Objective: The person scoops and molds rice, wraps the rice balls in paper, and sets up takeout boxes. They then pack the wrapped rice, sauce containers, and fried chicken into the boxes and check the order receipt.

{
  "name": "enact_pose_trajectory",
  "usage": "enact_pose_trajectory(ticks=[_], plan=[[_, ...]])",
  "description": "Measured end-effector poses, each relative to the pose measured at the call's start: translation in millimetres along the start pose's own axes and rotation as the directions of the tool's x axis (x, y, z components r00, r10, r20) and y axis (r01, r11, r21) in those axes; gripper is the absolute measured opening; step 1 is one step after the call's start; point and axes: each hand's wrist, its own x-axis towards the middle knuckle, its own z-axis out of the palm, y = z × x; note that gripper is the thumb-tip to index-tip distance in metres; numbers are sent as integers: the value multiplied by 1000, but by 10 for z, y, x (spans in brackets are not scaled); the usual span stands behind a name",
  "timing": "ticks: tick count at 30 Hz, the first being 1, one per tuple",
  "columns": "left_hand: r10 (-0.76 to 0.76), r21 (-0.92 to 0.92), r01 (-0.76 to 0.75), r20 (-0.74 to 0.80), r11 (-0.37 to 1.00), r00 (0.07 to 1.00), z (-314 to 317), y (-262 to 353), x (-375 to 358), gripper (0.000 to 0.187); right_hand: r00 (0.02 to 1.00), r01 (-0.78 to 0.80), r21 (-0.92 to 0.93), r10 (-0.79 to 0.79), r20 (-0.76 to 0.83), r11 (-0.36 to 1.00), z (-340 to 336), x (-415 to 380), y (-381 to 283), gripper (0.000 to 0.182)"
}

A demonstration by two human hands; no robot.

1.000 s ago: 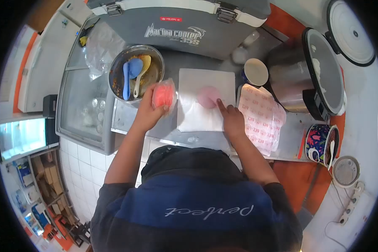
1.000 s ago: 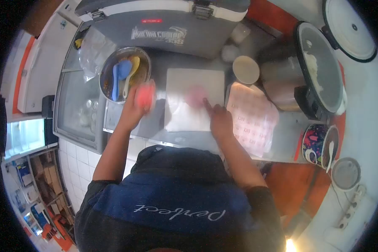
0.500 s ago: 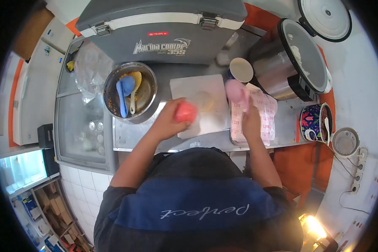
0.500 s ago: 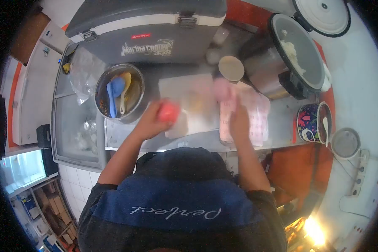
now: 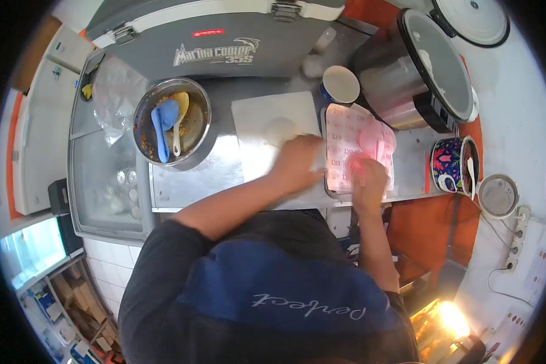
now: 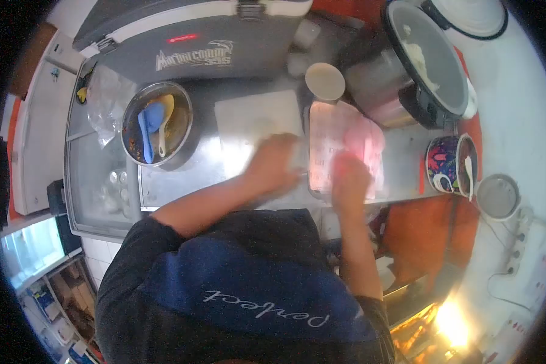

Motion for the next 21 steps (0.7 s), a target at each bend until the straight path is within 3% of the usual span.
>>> enact_pose_trajectory(ticks=[2, 4, 5, 6, 7, 8, 9, 10, 11, 13, 14, 16, 17, 19, 20, 21], plan=[[-103, 158, 118, -101, 980, 990, -190, -452, -362, 86, 970, 129, 29, -132, 206, 991, 226, 156, -317, 45], [-225, 318, 251, -119, 914, 967, -323, -682, -696, 94, 943, 305, -77, -289, 167, 949, 585, 374, -568, 48], [-281, 402, 301, -109, 865, 954, -345, -712, -834, 99, 942, 308, -76, -292, 166, 948, 793, 500, -560, 48], [-412, 469, 353, 26, 809, 911, -382, -701, -897, 107, 926, 378, -197, -367, 90, 905, 1039, 609, -507, 46], [-418, 462, 364, 17, 809, 908, -359, -736, -961, 107, 892, 435, -319, -451, 26, 842, 1108, 690, -538, 45], [-387, 504, 322, 28, 802, 922, -306, -797, -1021, 109, 884, 451, -319, -466, 34, 833, 1081, 731, -495, 45], [-358, 545, 280, 41, 791, 933, -278, -836, -1073, 111, 835, 493, -254, -372, 406, 832, 906, 814, -519, 36], [-367, 537, 293, 32, 791, 930, -270, -836, -1097, 111, 653, 507, -185, -235, 720, 842, 743, 879, -543, 29], [-383, 546, 305, 32, 780, 923, -254, -825, -1089, 114, 645, 517, -184, -240, 725, 836, 589, 851, -543, 29], [-408, 543, 336, 13, 769, 913, -256, -833, -1051, 116, 322, 353, 88, -209, 923, 931, 319, 780, -492, 29], [-402, 548, 333, 5, 767, 916, -245, -830, -1071, 116, 305, 367, 91, -212, 929, 926, 344, 799, -412, 29], [-395, 553, 327, 4, 766, 918, -217, -825, -1124, 115, 681, 357, -49, -224, 698, 933, 511, 800, -278, 35], [-397, 551, 327, 8, 768, 918, -218, -828, -1120, 115, 680, 361, -52, -225, 698, 931, 633, 862, -276, 35], [-402, 542, 342, -8, 768, 915, -234, -840, -1102, 115, 871, 291, -162, -191, 453, 943, 870, 1097, -393, 64], [-401, 536, 341, -6, 772, 916, -235, -844, -1107, 115, 879, 384, -237, -274, 390, 893, 1112, 1084, -261, 78], [-399, 532, 338, 1, 776, 917, -232, -849, -1122, 115, 874, 394, -235, -283, 394, 889, 1103, 1070, -287, 78]])
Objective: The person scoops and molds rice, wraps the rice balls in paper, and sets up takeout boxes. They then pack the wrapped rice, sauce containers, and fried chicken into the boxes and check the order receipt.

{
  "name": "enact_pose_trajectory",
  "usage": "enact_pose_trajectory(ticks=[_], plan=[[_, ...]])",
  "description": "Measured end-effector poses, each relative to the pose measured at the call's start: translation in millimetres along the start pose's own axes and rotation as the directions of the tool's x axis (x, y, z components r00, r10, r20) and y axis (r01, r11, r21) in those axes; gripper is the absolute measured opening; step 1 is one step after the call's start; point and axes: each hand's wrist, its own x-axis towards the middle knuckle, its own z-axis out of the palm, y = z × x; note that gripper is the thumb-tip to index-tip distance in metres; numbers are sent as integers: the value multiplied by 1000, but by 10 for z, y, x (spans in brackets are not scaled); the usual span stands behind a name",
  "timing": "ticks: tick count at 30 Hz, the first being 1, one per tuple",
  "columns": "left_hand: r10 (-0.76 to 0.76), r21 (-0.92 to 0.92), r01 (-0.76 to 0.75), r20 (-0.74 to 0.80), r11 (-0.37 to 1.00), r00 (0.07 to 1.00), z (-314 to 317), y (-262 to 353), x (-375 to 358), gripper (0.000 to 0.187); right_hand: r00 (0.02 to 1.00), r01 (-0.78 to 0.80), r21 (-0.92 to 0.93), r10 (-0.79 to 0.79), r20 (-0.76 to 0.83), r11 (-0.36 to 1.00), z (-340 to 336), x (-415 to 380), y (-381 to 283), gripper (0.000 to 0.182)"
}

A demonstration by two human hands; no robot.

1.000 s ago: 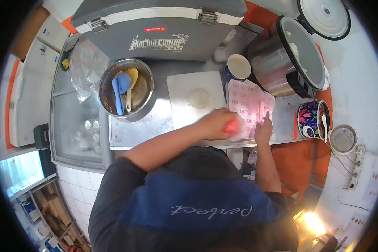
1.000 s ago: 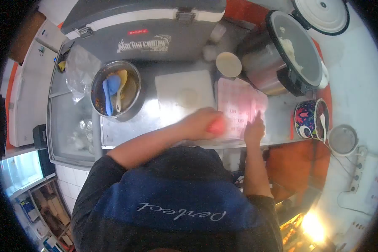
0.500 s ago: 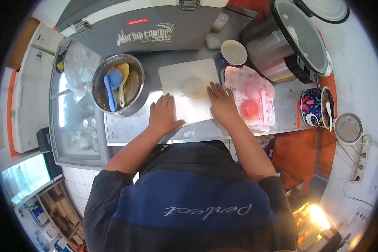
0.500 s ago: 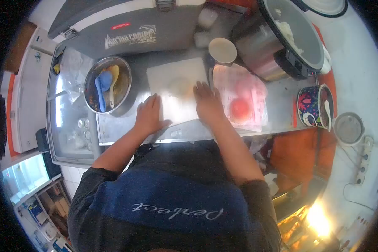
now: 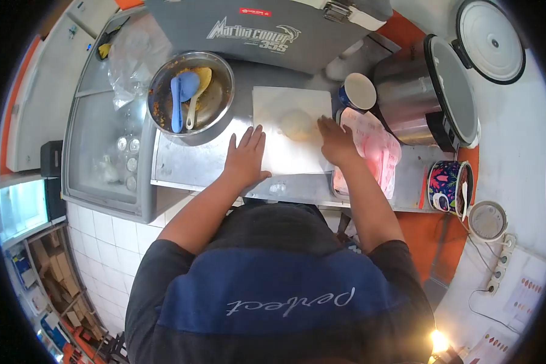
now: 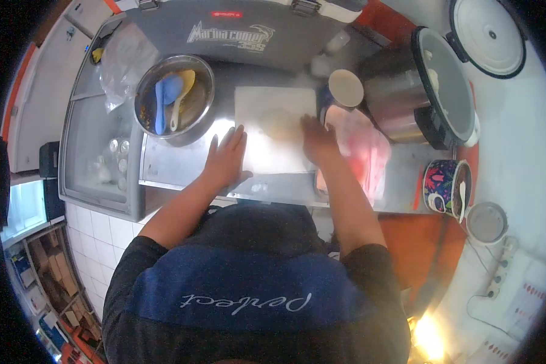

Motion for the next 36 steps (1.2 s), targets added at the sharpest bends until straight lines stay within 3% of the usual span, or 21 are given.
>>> enact_pose_trajectory(ticks=[2, 4, 5, 6, 7, 8, 10, 12, 13, 15, 16, 17, 18, 19, 20, 22, 23, 27, 30, 32, 36], plan=[[-4, 10, 4, -4, 1000, 1000, 35, -8, -6, 115, 917, 128, -96, -81, 390, 987, -103, -145, -121, 59], [-2, 16, 3, -12, 1000, 1000, 30, -32, 34, 115, 666, 243, 96, -237, 708, 965, -486, -387, -244, 27], [0, 13, 0, -10, 1000, 1000, 23, -62, 48, 115, 664, 246, 92, -237, 710, 965, -585, -528, -251, 27], [9, 11, -9, 1, 1000, 1000, 25, -76, 34, 115, 765, 98, 284, -255, 591, 954, -651, -722, -242, 13], [17, 10, -17, 10, 1000, 1000, 21, -92, 30, 115, 857, -33, 480, -222, 464, 877, -672, -845, -236, 15], [25, 19, -26, 11, 999, 1000, 0, -123, 47, 115, 858, -44, 482, -214, 466, 875, -634, -857, -223, 15], [41, 35, -41, 10, 999, 999, -59, -190, 81, 115, 977, -47, 444, -51, 206, 895, -475, -789, -163, 14], [76, 29, -78, 63, 997, 995, -117, -244, 109, 111, 983, -93, 443, 12, 183, 892, -299, -694, -213, 18], [80, 38, -83, 65, 996, 995, -102, -240, 99, 111, 991, -34, 451, -29, 131, 892, -252, -640, -278, 22], [126, 90, -116, -117, 989, 985, -123, -198, 46, 89, 996, 25, 460, -64, 70, 888, -206, -551, -424, 28], [131, 99, -120, -114, 988, 985, -177, -150, 38, 89, 995, 24, 325, -54, 84, 945, -213, -513, -505, 32], [145, -46, -146, -27, 988, 989, -220, -65, 44, 75, 994, 21, 184, -40, 99, 983, -214, -490, -560, 36], [169, -192, -155, 58, 969, 984, -279, 34, 40, 61, 995, 15, 190, -34, 94, 982, -153, -476, -576, 36], [211, -208, -235, -134, 949, 968, -114, 118, 19, 39, 997, 27, 147, -37, 62, 989, -47, -464, -575, 34], [215, -203, -238, -131, 950, 968, 32, 158, 65, 39, 999, 39, 103, -42, 30, 994, 52, -453, -565, 31], [211, -444, -206, -39, 872, 977, 214, 260, 142, 32, 998, 52, 102, -55, 29, 993, 184, -439, -516, 31], [201, -446, -244, -143, 861, 969, 314, 315, 212, 29, 997, 69, 96, -72, 30, 993, 239, -430, -488, 30], [237, -597, -304, -190, 743, 953, 312, 464, 398, 34, 994, 72, 116, -81, 70, 991, 288, -369, -432, 28], [253, -723, -275, -143, 633, 957, 281, 462, 484, 35, 993, 64, 258, -86, 77, 964, 231, -346, -391, 27], [235, -766, -260, -146, 589, 961, 262, 409, 480, 37, 987, 148, 511, -98, -125, 847, 157, -464, -434, 24], [130, -871, -143, -92, 470, 987, 214, 342, 440, 45, 979, 203, 478, -160, -130, 855, 68, -528, -583, 24]])
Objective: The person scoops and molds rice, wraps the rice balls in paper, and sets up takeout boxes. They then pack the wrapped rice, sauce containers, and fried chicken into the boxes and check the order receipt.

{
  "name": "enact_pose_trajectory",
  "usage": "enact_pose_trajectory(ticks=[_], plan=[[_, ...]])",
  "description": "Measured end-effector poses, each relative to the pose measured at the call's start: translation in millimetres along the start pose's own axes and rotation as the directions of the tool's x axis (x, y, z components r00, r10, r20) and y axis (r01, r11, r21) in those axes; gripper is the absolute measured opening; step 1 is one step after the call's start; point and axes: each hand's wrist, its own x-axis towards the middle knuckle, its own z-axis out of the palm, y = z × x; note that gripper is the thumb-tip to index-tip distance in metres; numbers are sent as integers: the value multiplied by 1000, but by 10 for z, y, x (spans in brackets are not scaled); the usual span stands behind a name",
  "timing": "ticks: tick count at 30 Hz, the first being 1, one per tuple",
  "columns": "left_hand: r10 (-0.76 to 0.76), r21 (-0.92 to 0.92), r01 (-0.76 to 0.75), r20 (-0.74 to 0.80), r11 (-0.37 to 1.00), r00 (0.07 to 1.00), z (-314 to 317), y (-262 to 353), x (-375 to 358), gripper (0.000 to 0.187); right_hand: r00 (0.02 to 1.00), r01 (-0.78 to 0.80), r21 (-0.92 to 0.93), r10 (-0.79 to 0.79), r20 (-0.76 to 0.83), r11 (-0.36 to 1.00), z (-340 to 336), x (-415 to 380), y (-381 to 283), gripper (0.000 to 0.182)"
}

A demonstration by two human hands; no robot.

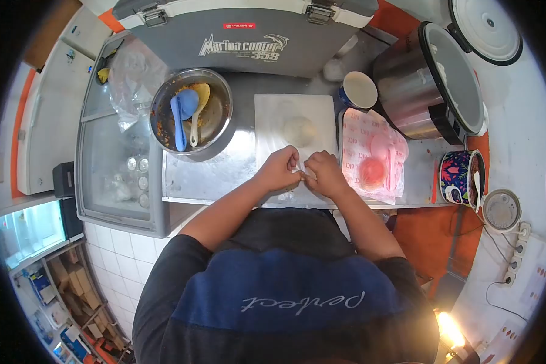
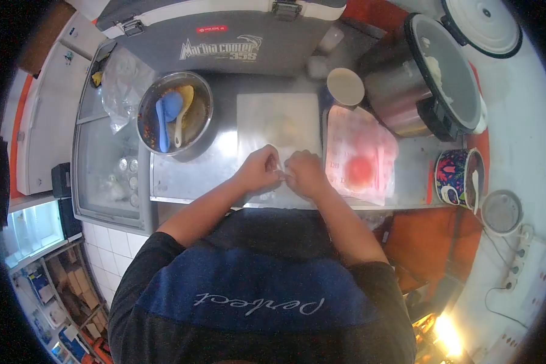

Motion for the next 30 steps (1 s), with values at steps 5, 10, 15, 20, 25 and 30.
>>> enact_pose_trajectory(ticks=[5, 10, 15, 20, 25, 30], plan=[[219, 556, -145, -69, 819, 973, -52, 164, -129, 56, 990, -84, -224, 55, -129, 971, -43, 107, -133, 17], [224, 691, -102, -90, 716, 970, -116, 612, -208, 59, 986, -129, -256, 98, -131, 958, -145, 174, -148, 18], [203, 842, -76, -40, 534, 978, -51, 422, -69, 28, 995, -90, -303, 72, -73, 949, -207, 241, -147, 20], [306, 900, -163, 35, 403, 951, -371, 294, -360, 6, 995, -7, -530, 59, 82, 848, -328, -75, 149, 9], [259, 873, -335, 253, 354, 932, -668, 115, -662, 4, 984, 100, -387, -35, 172, 917, -405, -238, 120, 7], [229, 723, -210, 73, 658, 971, -904, 207, -574, 5, 989, 35, 4, -35, 143, 999, -486, -156, 175, 16]])
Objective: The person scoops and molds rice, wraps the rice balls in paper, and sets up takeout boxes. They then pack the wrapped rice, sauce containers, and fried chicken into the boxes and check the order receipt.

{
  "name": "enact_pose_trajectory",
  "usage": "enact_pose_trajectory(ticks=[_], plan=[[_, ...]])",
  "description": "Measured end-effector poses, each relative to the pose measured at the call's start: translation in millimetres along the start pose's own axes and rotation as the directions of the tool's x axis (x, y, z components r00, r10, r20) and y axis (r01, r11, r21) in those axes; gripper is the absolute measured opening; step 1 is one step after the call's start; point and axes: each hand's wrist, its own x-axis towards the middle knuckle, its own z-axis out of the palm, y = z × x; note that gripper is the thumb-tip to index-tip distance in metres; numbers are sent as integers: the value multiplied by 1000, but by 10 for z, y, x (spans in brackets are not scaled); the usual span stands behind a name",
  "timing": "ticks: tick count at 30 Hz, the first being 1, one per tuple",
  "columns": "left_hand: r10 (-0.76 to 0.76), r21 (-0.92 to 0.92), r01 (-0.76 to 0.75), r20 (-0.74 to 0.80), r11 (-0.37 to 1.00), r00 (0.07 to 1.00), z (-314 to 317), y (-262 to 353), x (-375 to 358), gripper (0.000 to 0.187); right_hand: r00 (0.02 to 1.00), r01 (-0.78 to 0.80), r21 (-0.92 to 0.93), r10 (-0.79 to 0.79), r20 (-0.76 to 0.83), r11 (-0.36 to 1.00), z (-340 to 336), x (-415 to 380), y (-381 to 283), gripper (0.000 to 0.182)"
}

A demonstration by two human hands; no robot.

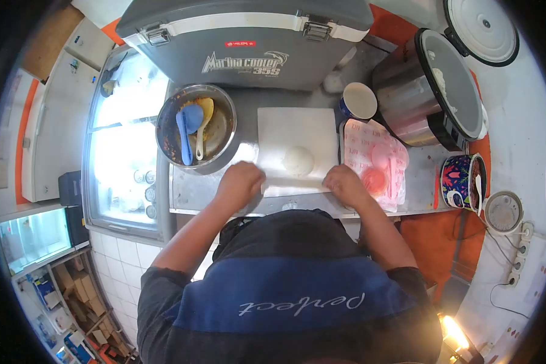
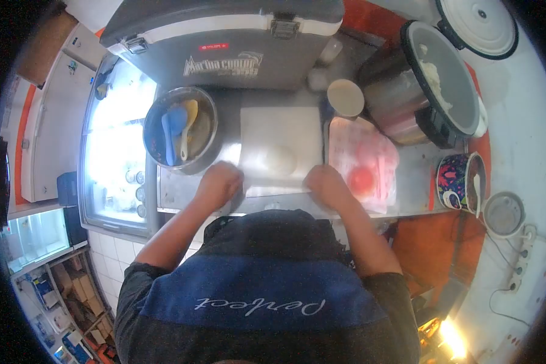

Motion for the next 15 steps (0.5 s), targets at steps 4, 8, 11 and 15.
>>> enact_pose_trajectory(ticks=[4, 8, 11, 15], plan=[[-323, -442, 186, -259, 878, 910, 265, -133, 518, 14, 910, -388, 158, 404, -90, 908, 18, 250, 312, 33], [-571, -502, 425, -178, 753, 802, 438, -139, 897, 22, 879, -467, -67, 455, -144, 882, 240, 384, 549, 34], [-703, -458, 598, -88, 658, 705, 418, -9, 970, 33, 881, -472, -233, 461, -100, 850, 350, 424, 605, 33], [223, 25, -223, -184, 975, 957, 226, 529, 750, 57, 847, -513, -401, 523, -93, 759, 236, 547, 406, 29]])
